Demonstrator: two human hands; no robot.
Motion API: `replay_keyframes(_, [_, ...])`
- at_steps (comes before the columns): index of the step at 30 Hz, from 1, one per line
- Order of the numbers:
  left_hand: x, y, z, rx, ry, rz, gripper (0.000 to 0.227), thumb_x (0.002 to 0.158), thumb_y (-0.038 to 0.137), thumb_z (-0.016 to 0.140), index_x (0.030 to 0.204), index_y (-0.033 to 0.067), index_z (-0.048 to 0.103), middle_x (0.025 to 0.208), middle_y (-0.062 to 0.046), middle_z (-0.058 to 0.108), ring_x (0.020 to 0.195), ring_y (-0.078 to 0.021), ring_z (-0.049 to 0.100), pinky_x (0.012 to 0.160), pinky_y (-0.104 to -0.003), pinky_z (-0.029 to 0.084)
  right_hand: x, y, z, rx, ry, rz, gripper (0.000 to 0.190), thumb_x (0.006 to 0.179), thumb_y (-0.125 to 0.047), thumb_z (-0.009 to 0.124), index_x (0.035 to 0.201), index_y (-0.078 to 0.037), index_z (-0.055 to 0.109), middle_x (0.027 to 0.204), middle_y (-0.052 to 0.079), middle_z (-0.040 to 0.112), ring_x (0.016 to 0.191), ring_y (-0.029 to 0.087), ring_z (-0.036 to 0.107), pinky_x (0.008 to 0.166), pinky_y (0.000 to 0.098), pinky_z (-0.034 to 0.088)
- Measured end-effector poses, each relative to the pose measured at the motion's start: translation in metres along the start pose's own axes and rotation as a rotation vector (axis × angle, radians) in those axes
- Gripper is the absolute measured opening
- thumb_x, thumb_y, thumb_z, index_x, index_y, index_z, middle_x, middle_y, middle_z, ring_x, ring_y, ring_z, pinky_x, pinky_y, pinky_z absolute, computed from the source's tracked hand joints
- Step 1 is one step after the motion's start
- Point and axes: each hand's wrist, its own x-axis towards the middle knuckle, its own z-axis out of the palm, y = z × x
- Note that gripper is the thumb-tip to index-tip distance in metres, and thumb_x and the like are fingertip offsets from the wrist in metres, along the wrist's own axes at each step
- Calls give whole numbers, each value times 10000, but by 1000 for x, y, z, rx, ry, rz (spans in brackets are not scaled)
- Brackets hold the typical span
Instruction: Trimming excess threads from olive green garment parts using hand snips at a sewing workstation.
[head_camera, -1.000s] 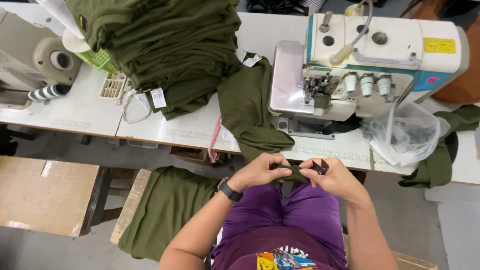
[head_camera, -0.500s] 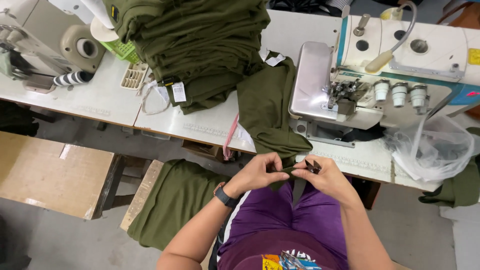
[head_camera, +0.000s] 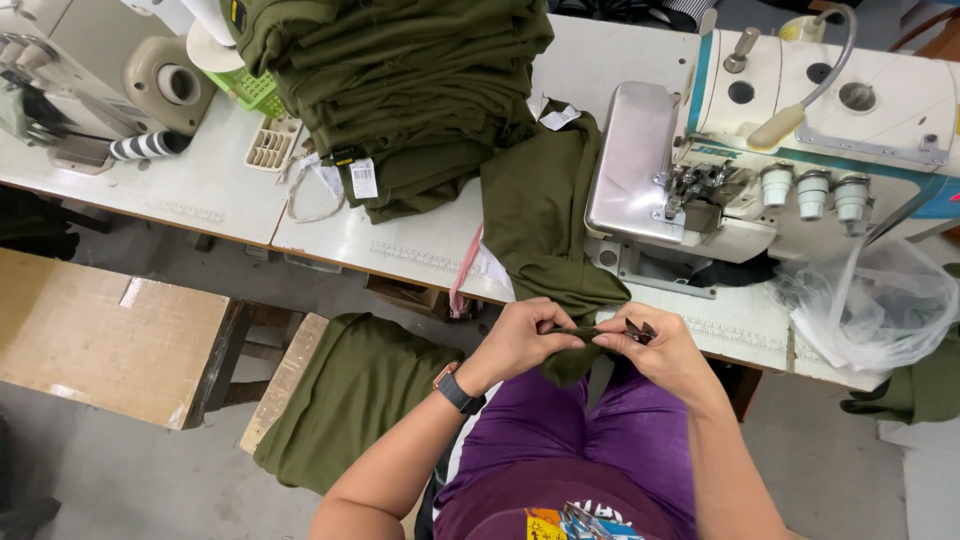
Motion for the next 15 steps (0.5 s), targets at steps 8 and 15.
replay_keyframes(8, [30, -4, -11, 109, 70, 105, 133, 869, 205, 822, 941, 99, 787, 913, -117, 686, 954, -298, 678, 846, -397, 538, 23, 40, 6, -28, 106, 87, 180, 778, -64, 874, 942, -74, 800, 737, 37, 715, 700, 130, 619, 662, 283, 487])
replay_keyframes(15, [103, -53, -10, 558, -87, 145, 50, 851, 145, 799, 878, 107, 783, 1004, -118, 655, 961, -350, 679, 846, -403, 577, 64, 78, 9, -289, 102, 295, 249, 743, -182, 908, 899, -20, 802, 961, 206, 777, 994, 436, 720, 860, 501, 537])
